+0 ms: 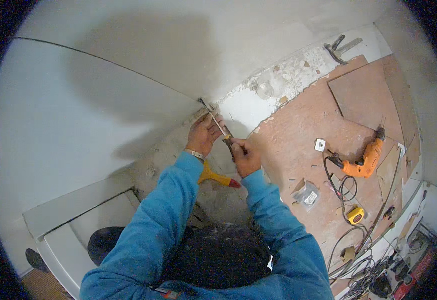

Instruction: Using a screwdriver to adjust or pry a seam between wall panels, followed by using a brush to clean the area.

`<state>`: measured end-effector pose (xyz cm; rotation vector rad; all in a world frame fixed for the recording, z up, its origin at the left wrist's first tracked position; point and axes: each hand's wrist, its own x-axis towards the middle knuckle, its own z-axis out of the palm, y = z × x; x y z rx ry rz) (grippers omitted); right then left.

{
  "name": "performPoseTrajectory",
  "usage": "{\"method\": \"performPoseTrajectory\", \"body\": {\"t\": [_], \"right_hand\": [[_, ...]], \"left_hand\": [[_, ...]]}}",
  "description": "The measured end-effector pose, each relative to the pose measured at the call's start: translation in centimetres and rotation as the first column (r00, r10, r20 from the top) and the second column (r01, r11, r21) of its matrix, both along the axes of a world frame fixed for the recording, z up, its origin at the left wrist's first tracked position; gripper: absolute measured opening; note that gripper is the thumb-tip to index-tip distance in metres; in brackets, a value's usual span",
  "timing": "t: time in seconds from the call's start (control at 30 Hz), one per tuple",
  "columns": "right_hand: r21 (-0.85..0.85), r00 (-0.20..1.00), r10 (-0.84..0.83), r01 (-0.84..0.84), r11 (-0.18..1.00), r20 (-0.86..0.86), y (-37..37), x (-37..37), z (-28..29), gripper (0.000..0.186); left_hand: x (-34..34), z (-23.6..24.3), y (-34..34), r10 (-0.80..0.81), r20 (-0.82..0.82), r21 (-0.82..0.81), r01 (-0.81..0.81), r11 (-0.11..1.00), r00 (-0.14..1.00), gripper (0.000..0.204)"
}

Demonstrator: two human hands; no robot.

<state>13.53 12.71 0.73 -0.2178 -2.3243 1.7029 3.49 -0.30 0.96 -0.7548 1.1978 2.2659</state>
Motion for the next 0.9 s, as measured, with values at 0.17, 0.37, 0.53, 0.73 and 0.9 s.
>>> {"method": "performPoseTrajectory", "body": {"t": [0.17, 0.37, 0.53, 0.73, 0.9], "right_hand": [[-0.881, 0.729, 0.637, 0.445, -0.162, 0.252, 1.8, -0.5, -0.4, 0.03], [-0.576, 0.901, 0.144, 0.132, 0.807, 0.409, -0.6, 1.0, -0.4, 0.027], [-0.897, 0.839, 0.378, 0.257, 0.36, 0.393, 0.1, 0.4, -1.8, 0.024], [-0.364, 0.969, 0.017, 0.075, 0.928, 0.245, -1.7, 1.5, 1.4, 0.018], [0.218, 0.999, -0.054, 0.053, 0.974, -0.003, -2.1, 1.1, 2.0, 0.018]], "left_hand": [[0.9, 0.1, 1.4, 0.096, -0.078, -0.019, -0.098, 0.995, 0.992, 0.02], [0.3, 0.4, 2.0, 0.118, -0.074, -0.204, -0.131, 0.97, 0.99, 0.015], [0.5, 0.3, 2.2, 0.011, -0.079, -0.19, -0.026, 0.981, 0.997, 0.019], [0.1, 0.6, 1.4, -0.08, -0.122, -0.393, 0.026, 0.919, 0.989, 0.02], [0.1, 0.4, 0.9, -0.088, -0.081, -0.389, 0.049, 0.92, 0.993, 0.019]]}}
